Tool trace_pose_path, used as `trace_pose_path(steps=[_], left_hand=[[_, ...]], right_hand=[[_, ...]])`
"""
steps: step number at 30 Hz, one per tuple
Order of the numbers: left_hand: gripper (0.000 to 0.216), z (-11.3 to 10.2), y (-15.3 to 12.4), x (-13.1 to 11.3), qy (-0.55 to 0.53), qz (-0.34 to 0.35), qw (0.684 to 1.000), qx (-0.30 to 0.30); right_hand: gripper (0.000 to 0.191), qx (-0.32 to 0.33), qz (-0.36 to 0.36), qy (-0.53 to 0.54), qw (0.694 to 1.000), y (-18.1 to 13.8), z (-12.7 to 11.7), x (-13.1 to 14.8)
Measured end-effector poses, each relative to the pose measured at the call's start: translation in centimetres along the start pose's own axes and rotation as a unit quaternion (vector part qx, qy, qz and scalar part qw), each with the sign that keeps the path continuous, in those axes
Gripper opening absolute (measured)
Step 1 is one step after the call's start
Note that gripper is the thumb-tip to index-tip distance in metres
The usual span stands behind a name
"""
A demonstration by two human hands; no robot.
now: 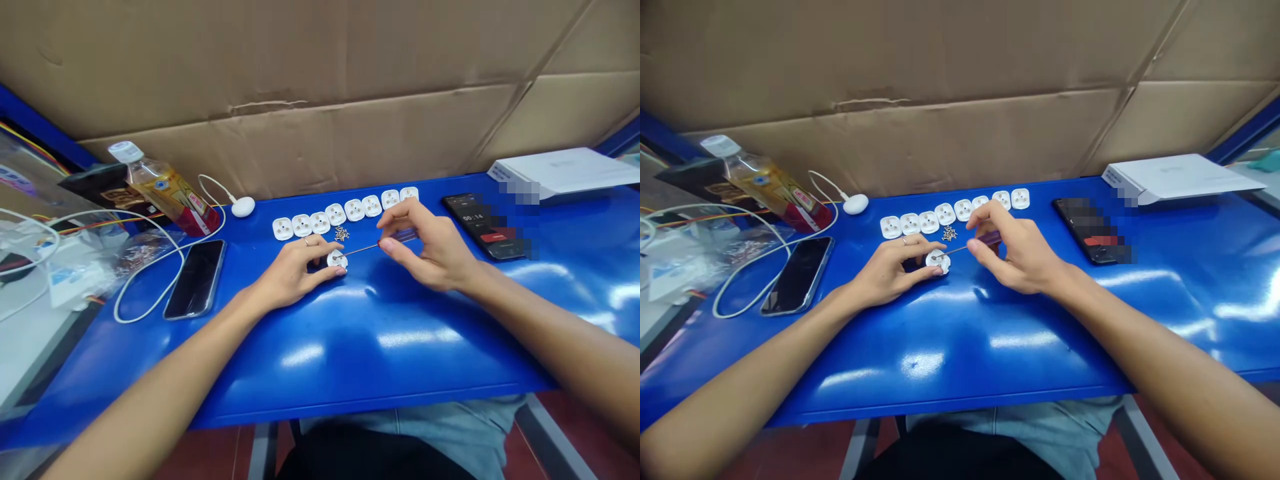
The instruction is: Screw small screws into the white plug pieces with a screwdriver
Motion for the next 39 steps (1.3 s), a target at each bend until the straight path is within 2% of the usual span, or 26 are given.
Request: trace_pose_path(steps=[9, 14, 20, 22, 25, 28, 31, 34, 39], left_hand=[[0.042, 0.0, 0.0, 0.0, 0.012, -0.012, 1.0, 0.002], [0.041, 0.0, 0.0, -0.1, 0.011, -0.012, 1.0, 0.011], [0.037, 0.0, 0.0, -0.2, 0.009, -0.017, 0.999, 0.031], [0.036, 0.1, -0.1, -0.2, 0.003, -0.01, 0.999, 0.036], [0.035, 0.2, -0.2, 0.0, -0.006, -0.005, 0.999, 0.039], [0.036, 0.2, -0.2, -0.1, -0.007, -0.012, 0.999, 0.044], [0.033, 0.2, -0.1, -0.3, -0.008, -0.011, 0.999, 0.046], [0.032, 0.3, -0.1, -0.3, -0.012, -0.008, 0.999, 0.046], [0.032, 0.3, -0.1, -0.2, -0.003, -0.014, 0.999, 0.038]], right_hand=[[0.011, 0.005, -0.02, -0.014, 1.0, -0.1, 0.0, 0.0], [0.011, -0.027, 0.032, -0.02, 0.999, -0.2, 0.3, -0.3], [0.009, 0.007, 0.027, 0.02, 0.999, 0.0, 0.3, -0.4], [0.008, 0.022, 0.047, 0.025, 0.998, 0.0, 0.5, -0.3], [0.017, 0.025, 0.078, 0.002, 0.997, 0.1, 0.6, -0.1], [0.016, 0.019, 0.034, -0.017, 0.999, 0.3, 0.3, 0.5], [0.005, 0.062, -0.022, -0.024, 0.998, 0.6, -0.2, 1.3], [0.007, 0.081, 0.004, -0.038, 0.996, 0.8, -0.4, 1.7], [0.014, 0.059, 0.058, -0.019, 0.996, 0.7, 0.0, 1.5]])
Point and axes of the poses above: each hand's wrist, its own y-axis towards the middle knuckle, its own z-axis out of the palm, x = y × z, the point moved 2 cm from there along y, towards the middle knuckle, and after that the axes turned 15 degrees about -x, right-handed, at the moved point
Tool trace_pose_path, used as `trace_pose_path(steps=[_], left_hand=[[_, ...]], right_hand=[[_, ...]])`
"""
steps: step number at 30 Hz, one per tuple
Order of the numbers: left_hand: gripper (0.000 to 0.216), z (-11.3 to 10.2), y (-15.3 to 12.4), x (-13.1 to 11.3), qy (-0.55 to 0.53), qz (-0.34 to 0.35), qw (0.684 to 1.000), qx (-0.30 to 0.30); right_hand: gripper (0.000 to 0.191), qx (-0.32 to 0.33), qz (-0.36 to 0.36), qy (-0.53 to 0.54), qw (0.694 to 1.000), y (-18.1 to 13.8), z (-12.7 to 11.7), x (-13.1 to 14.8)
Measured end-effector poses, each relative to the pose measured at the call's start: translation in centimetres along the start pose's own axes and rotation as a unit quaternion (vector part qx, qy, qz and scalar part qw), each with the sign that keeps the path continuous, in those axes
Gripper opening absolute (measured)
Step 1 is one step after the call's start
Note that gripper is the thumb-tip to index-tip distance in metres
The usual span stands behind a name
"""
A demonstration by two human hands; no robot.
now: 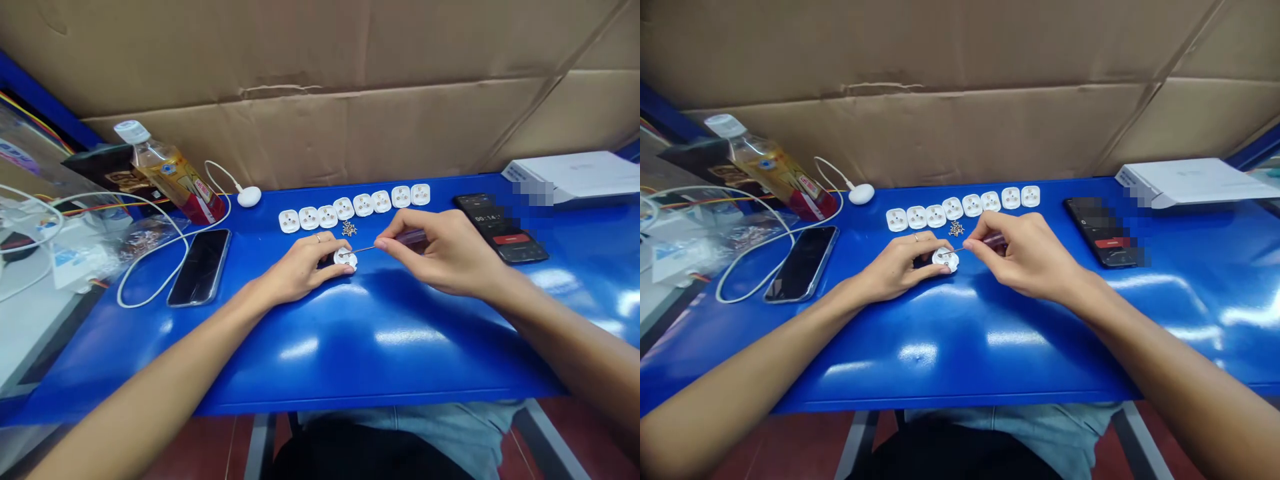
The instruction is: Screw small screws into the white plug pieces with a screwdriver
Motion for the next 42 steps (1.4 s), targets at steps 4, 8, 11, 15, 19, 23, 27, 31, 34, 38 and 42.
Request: trace_pose_path(steps=[4, 8, 11, 15, 19, 23, 27, 31, 34, 38, 42], left_hand=[[0.034, -0.4, 0.2, 0.3, 0.019, -0.005, 1.0, 0.001], [0.039, -0.8, 0.2, 0.4, 0.029, 0.008, 1.0, 0.0], [0.043, -0.9, 0.2, 0.3, 0.036, 0.008, 0.999, -0.007], [0.044, -0.9, 0.3, 0.1, 0.032, 0.004, 0.999, -0.012], [0.041, -0.9, 0.3, 0.3, 0.029, 0.0, 1.0, -0.012], [0.041, -0.9, 0.3, 0.3, 0.02, 0.003, 1.0, -0.019], [0.039, -0.9, 0.4, 0.2, 0.008, 0.012, 0.999, -0.031], [0.035, -1.0, 0.5, 0.5, 0.005, -0.018, 0.997, -0.073], [0.032, -0.9, 0.6, 1.0, -0.042, -0.086, 0.988, -0.118], [0.03, -0.7, 0.5, 1.1, -0.09, -0.133, 0.977, -0.142], [0.029, -0.8, 0.5, 0.6, -0.09, -0.135, 0.975, -0.149]], right_hand=[[0.015, -0.037, -0.011, 0.024, 0.999, 0.2, -0.2, -1.1], [0.015, -0.11, -0.017, -0.034, 0.993, 0.4, -0.5, -2.8], [0.009, -0.052, -0.06, -0.061, 0.995, 0.2, 0.1, -3.6], [0.009, -0.012, -0.078, -0.081, 0.994, -0.1, 0.8, -4.0], [0.009, -0.011, -0.087, -0.087, 0.992, -0.1, 0.8, -4.1], [0.01, 0.0, -0.083, -0.08, 0.993, 0.0, 0.9, -4.5], [0.01, 0.009, -0.073, -0.082, 0.994, 0.0, 1.0, -4.6], [0.008, -0.014, -0.088, -0.08, 0.993, -0.1, 0.7, -4.3], [0.005, -0.039, -0.129, -0.071, 0.988, -0.2, 0.5, -3.6], [0.003, -0.061, -0.186, -0.087, 0.977, -0.4, 0.3, -2.0], [0.005, -0.069, -0.222, -0.096, 0.968, -0.7, 0.4, -0.7]])
Point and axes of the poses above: each hand's wrist, its own y-axis towards the middle knuckle, its own z-axis out of the palm, x = y × z, the point moved 2 cm from there along y, towards the middle knuckle, and after that the axes turned 15 degrees about -x, right-handed, at the moved point
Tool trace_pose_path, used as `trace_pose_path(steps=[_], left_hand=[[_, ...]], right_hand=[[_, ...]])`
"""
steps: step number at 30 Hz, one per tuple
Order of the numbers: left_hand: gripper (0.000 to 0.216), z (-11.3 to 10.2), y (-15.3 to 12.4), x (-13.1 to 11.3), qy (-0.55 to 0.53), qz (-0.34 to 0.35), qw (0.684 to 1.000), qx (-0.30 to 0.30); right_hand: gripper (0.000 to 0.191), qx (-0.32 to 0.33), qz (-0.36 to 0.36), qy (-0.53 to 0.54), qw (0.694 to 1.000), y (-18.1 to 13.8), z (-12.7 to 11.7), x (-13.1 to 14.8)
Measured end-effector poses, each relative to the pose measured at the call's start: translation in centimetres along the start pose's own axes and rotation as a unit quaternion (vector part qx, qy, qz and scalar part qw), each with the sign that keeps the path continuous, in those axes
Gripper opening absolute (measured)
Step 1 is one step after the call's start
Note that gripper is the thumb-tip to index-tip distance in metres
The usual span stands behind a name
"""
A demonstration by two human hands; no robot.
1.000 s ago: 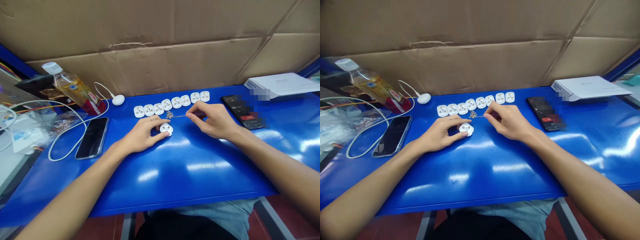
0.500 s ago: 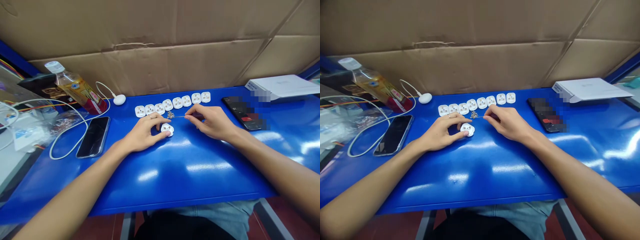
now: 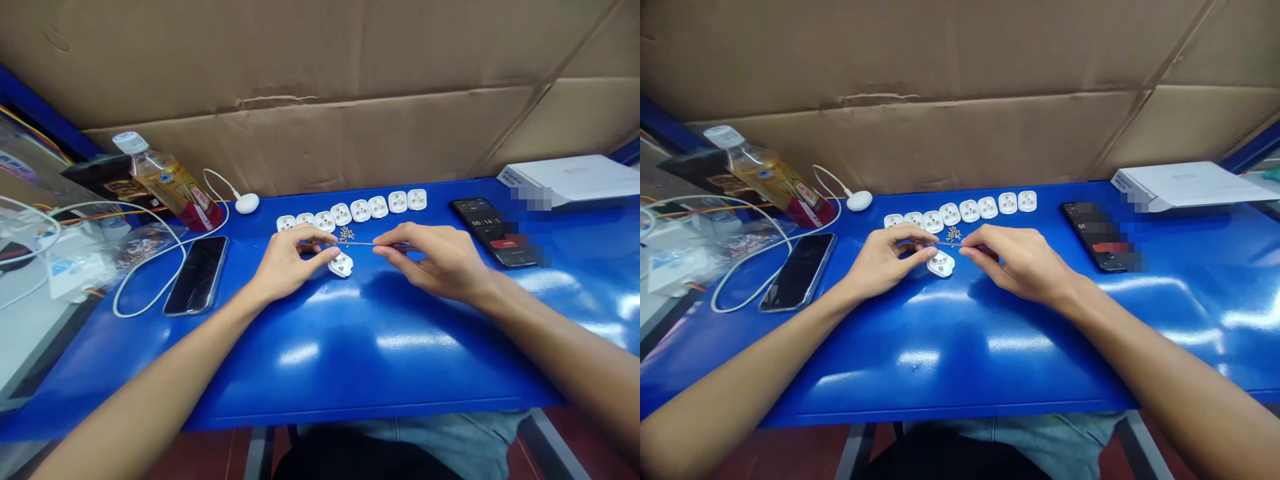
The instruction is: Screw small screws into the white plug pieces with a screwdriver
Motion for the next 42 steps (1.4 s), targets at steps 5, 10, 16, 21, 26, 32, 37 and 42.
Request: trace_pose_path(steps=[5, 10, 16, 21, 26, 32, 37, 42], left_hand=[[0.02, -0.1, 0.0, -0.3, 0.007, 0.03, 1.0, 0.007], [0.016, -0.1, -0.1, -0.2, 0.015, 0.086, 0.996, -0.014], [0.011, -0.4, -0.3, -0.7, 0.059, 0.179, 0.98, -0.057], [0.017, -0.7, -0.4, -0.9, 0.116, 0.262, 0.956, -0.061], [0.015, -1.0, -0.5, -1.5, 0.169, 0.373, 0.912, -0.027], [0.007, -0.8, -0.6, -1.8, 0.148, 0.351, 0.924, -0.029], [0.02, -0.8, -0.5, -1.7, 0.141, 0.278, 0.95, -0.022], [0.054, -0.6, -0.1, -1.3, 0.151, 0.179, 0.972, 0.036]], right_hand=[[0.007, 0.007, -0.015, 0.002, 1.0, -0.1, 0.0, 0.4], [0.007, 0.01, -0.013, -0.001, 1.0, -0.2, -0.1, 0.2], [0.006, 0.024, -0.012, 0.007, 1.0, -0.1, -0.2, 0.4], [0.008, 0.058, 0.019, 0.005, 0.998, -0.1, -0.2, 0.5], [0.01, 0.057, -0.032, 0.038, 0.997, 0.1, -0.4, 0.7], [0.009, 0.071, -0.025, 0.05, 0.996, 0.3, -0.5, 0.7], [0.011, 0.075, -0.018, 0.051, 0.996, 0.1, -0.5, 0.5], [0.01, 0.075, 0.004, 0.026, 0.997, -0.1, -0.8, -0.2]])
Point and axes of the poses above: each hand's wrist, its own y-axis towards the middle knuckle, its own z-axis out of the palm, x = y × z, the point moved 2 cm from there along y, towards the middle knuckle, and after that the axes turned 15 degrees about -x, right-handed, at the moved point
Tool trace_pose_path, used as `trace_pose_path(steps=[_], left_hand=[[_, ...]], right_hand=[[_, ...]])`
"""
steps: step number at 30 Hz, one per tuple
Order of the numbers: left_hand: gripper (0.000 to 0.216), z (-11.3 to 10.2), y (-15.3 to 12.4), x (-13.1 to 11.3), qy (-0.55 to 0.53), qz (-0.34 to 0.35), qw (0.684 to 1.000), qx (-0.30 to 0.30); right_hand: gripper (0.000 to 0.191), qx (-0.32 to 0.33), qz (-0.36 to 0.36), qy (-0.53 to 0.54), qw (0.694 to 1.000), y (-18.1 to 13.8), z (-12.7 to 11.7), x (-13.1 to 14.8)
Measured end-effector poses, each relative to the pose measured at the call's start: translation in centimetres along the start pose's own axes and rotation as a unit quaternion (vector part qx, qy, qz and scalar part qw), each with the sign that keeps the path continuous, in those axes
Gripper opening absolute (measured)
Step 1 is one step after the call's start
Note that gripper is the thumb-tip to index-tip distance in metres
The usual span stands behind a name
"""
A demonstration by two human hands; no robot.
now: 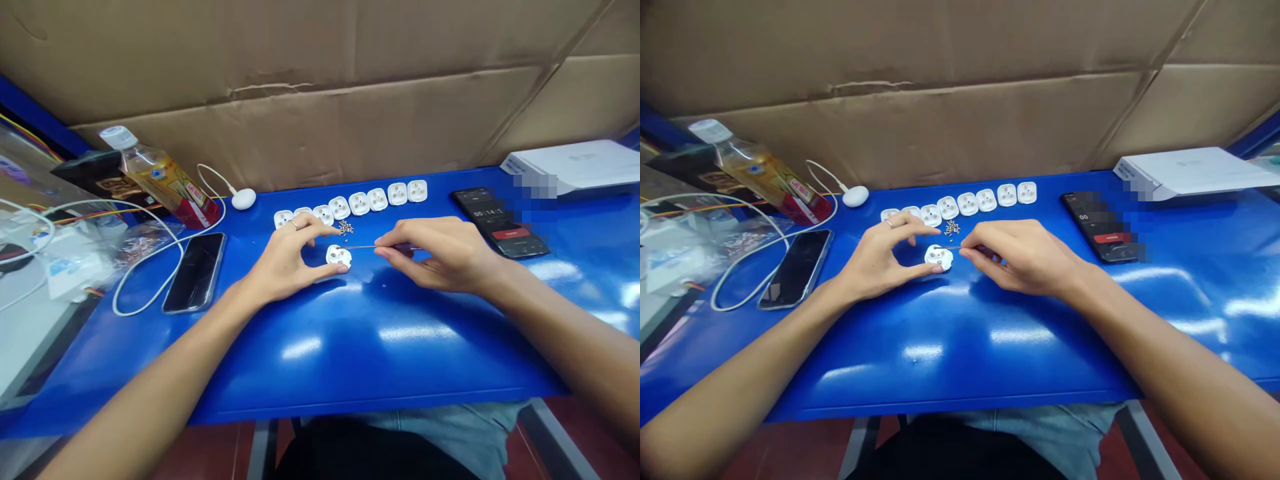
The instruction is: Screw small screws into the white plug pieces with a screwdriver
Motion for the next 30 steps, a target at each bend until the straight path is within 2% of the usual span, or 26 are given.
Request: trace_pose_path(steps=[3, 5, 12, 18, 25, 30], left_hand=[[0.059, 0.44, -0.15, 0.5, -0.021, -0.035, 0.997, 0.062], [0.054, 0.58, -0.27, 0.77, -0.029, -0.049, 0.995, 0.076], [0.049, 0.44, -0.23, 0.88, -0.055, -0.067, 0.992, 0.089], [0.049, 0.38, -0.15, 0.86, -0.058, -0.067, 0.992, 0.09], [0.05, 0.46, -0.2, 0.91, -0.056, -0.071, 0.992, 0.088], [0.052, 0.54, -0.3, 1.1, -0.07, -0.078, 0.99, 0.09]], right_hand=[[0.006, -0.004, 0.013, -0.016, 1.0, -0.13, -0.15, -0.48], [0.005, -0.003, 0.015, -0.017, 1.0, -0.18, -0.17, -0.7], [0.006, 0.023, 0.025, -0.003, 0.999, -0.18, -0.11, -0.84], [0.006, 0.017, 0.008, -0.007, 1.0, -0.08, -0.06, -0.79], [0.007, 0.025, 0.022, -0.01, 0.999, -0.1, -0.01, -0.96], [0.013, 0.02, 0.014, -0.063, 0.998, -0.21, -0.02, -1.07]])
Point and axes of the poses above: each hand's wrist, its own y-axis towards the middle knuckle, its own z-axis out of the palm, x = y × z, the point moved 2 cm from there along y, towards the middle knuckle, and after that the axes turned 15 degrees about -x, right-handed, at the moved point
